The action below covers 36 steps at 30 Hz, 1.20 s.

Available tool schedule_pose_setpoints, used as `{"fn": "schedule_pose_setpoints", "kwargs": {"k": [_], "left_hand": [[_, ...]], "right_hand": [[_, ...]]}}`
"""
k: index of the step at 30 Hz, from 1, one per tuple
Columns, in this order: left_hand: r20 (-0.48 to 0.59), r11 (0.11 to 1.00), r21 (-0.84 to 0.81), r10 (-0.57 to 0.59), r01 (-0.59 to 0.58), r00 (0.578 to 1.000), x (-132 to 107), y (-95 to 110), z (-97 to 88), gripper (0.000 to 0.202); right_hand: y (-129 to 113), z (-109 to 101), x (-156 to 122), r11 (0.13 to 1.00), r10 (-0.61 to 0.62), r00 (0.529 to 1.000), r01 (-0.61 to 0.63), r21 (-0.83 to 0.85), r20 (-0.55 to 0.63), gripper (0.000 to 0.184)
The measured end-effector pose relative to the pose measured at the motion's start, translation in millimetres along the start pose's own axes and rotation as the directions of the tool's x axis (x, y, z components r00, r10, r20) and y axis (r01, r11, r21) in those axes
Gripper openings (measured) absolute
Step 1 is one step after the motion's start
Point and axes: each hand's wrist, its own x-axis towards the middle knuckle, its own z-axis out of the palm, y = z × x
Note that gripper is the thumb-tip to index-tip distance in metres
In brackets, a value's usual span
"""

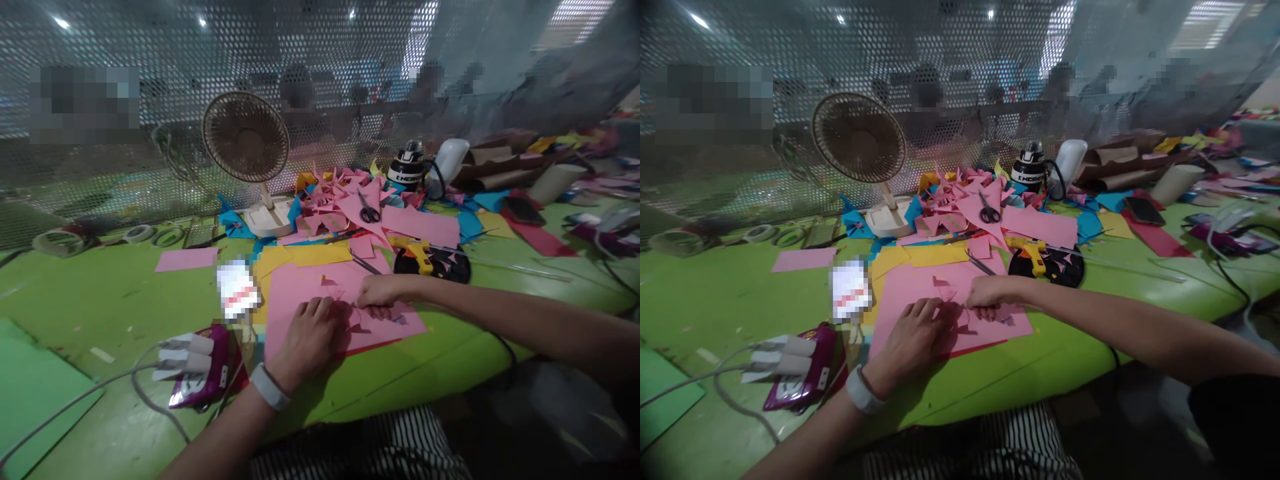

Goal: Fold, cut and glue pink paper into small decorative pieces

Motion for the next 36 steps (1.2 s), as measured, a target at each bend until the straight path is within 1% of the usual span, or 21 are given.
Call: {"fn": "schedule_pose_setpoints", "kwargs": {"k": [6,11,14,17,20,23,24,25,26,28,30,31,32,34,36], "left_hand": [[-0.027,1.000,0.013,-0.001,0.001,1.000,-1,0,2.5,0.029],[-0.040,0.999,0.034,-0.003,0.005,0.999,-1,0,4.5,0.029],[-0.043,0.999,0.037,-0.013,0.014,0.999,-2,0,6.5,0.029],[-0.033,1.000,0.023,-0.005,0.006,0.999,-2,0,5.0,0.029],[-0.039,0.999,-0.037,-0.010,0.008,0.999,-1,-3,-1.2,0.029],[-0.036,0.975,-0.219,-0.033,0.024,0.999,5,-9,-8.1,0.028],[-0.030,0.955,-0.295,-0.051,0.040,0.998,8,-11,-9.3,0.026],[-0.037,0.928,-0.361,-0.111,0.090,0.993,11,-14,-9.5,0.023],[-0.042,0.904,-0.394,-0.195,0.163,0.980,15,-15,-8.9,0.021],[0.013,0.862,-0.388,-0.348,0.325,0.938,22,-18,-5.7,0.021],[0.098,0.826,-0.350,-0.437,0.442,0.894,30,-19,-1.5,0.025],[0.127,0.820,-0.329,-0.452,0.467,0.883,34,-20,0.4,0.028],[0.149,0.824,-0.311,-0.450,0.474,0.881,37,-21,1.9,0.031],[0.181,0.842,-0.294,-0.417,0.453,0.891,43,-23,3.6,0.038],[0.223,0.843,-0.294,-0.397,0.450,0.890,47,-27,3.8,0.041]], "right_hand": [[5,-5,1,0.998,0.052,0.999,-0.052,0.042,-0.015,0.029],[8,1,-2,0.997,0.037,0.998,-0.034,0.065,-0.044,0.033],[9,5,0,0.998,0.024,0.998,-0.021,0.058,-0.055,0.036],[8,7,4,0.998,0.025,0.998,-0.021,0.058,-0.058,0.035],[5,7,5,0.997,0.032,0.997,-0.026,0.078,-0.073,0.031],[1,5,4,0.995,0.026,0.996,-0.018,0.094,-0.082,0.026],[0,4,4,0.995,0.022,0.997,-0.014,0.096,-0.080,0.024],[-1,4,3,0.995,0.017,0.997,-0.010,0.096,-0.076,0.023],[-1,3,3,0.995,0.014,0.997,-0.007,0.096,-0.071,0.023],[-1,2,2,0.995,0.008,0.998,-0.002,0.097,-0.061,0.023],[-1,2,2,0.995,0.003,0.999,0.003,0.100,-0.054,0.024],[-1,2,2,0.995,0.001,0.999,0.004,0.103,-0.052,0.024],[-1,2,1,0.994,0.000,0.999,0.005,0.106,-0.050,0.025],[-1,2,1,0.994,0.002,0.999,0.003,0.112,-0.044,0.025],[-1,2,0,0.993,0.004,0.999,0.001,0.116,-0.038,0.025]]}}
